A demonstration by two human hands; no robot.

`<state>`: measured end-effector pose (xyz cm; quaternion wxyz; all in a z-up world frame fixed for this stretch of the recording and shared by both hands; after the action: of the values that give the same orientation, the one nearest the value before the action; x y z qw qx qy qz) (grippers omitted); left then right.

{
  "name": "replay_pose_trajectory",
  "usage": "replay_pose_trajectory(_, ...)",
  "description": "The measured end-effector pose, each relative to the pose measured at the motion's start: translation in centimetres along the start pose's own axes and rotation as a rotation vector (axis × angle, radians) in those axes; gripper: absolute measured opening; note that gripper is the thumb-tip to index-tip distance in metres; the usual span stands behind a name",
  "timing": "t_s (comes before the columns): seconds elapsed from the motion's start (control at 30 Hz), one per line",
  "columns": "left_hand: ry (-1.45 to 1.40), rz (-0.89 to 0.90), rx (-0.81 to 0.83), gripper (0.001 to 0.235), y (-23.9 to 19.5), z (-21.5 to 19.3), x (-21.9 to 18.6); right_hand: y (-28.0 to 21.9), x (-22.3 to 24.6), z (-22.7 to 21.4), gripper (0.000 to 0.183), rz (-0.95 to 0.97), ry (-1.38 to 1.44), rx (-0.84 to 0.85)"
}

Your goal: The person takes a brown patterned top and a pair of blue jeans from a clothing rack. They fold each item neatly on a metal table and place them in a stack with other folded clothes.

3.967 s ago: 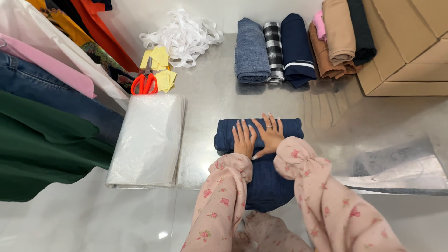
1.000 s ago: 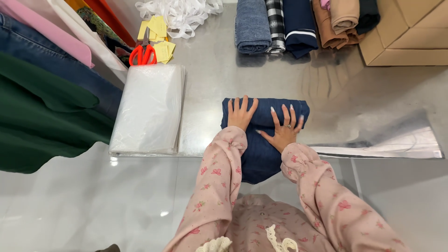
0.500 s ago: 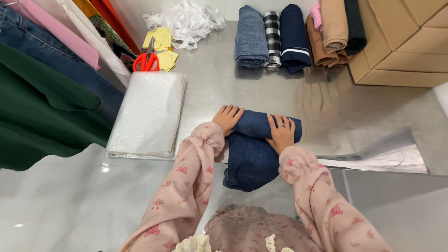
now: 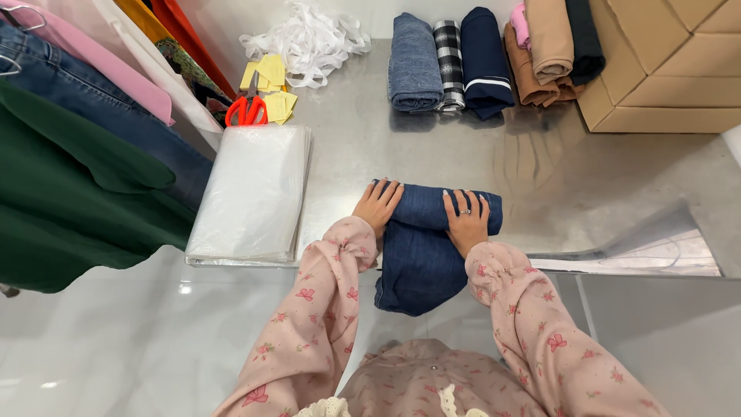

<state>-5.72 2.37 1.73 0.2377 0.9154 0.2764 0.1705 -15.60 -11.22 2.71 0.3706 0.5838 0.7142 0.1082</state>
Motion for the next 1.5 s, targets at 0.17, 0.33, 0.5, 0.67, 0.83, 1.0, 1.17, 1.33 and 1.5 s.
replay_pose_trajectory(0.17,0.126,0.022,-0.411,0.031,-0.4,-2.0,1.1,-0.1,0.4,-0.3,0.097,-0.024,-0.031,-0.064)
replay_pose_trajectory(0.33,0.160,-0.006,-0.445,0.028,0.1,-4.6,0.8,-0.1,0.3,-0.2,0.100,-0.061,0.001,-0.012)
replay_pose_trajectory(0.5,-0.236,-0.164,0.627,0.114,3.3,-2.7,0.3,-0.1,0.8,-1.3,0.091,-0.065,0.074,-0.025)
replay_pose_trajectory(0.67,-0.215,-0.092,0.727,0.128,5.4,7.3,-3.9,0.4,0.9,-2.6,0.100,-0.084,0.155,0.072)
replay_pose_trajectory(0.83,-0.148,-0.032,0.379,0.117,3.2,6.6,-5.3,0.2,-0.7,-1.3,0.109,-0.073,0.272,0.262)
replay_pose_trajectory(1.0,-0.080,0.025,-0.063,0.126,-0.2,-1.4,-6.3,1.2,-2.7,2.4,0.107,0.015,0.692,0.722)
replay_pose_trajectory(1.17,-0.070,-0.057,-0.442,0.036,-1.3,-5.2,-6.7,1.7,-1.4,6.0,0.139,-0.063,0.554,0.931)
replay_pose_trajectory(1.33,-0.163,-0.097,-0.282,0.061,-1.5,-8.2,-6.9,1.1,-0.7,4.4,0.131,-0.109,0.400,0.811)
replay_pose_trajectory(1.5,-0.441,-0.135,0.544,0.112,0.2,1.2,-5.5,0.7,0.4,1.2,0.124,-0.176,0.333,0.471)
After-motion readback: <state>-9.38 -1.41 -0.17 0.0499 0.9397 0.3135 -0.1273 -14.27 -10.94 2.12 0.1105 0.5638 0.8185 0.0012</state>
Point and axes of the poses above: each hand's wrist, its own y-axis towards the middle knuckle, its own z-axis out of the palm, x = y × z, the point moved 10 cm from there along y, towards the middle knuckle, and after that the axes turned 9 degrees about -z, right-handed, at the moved point
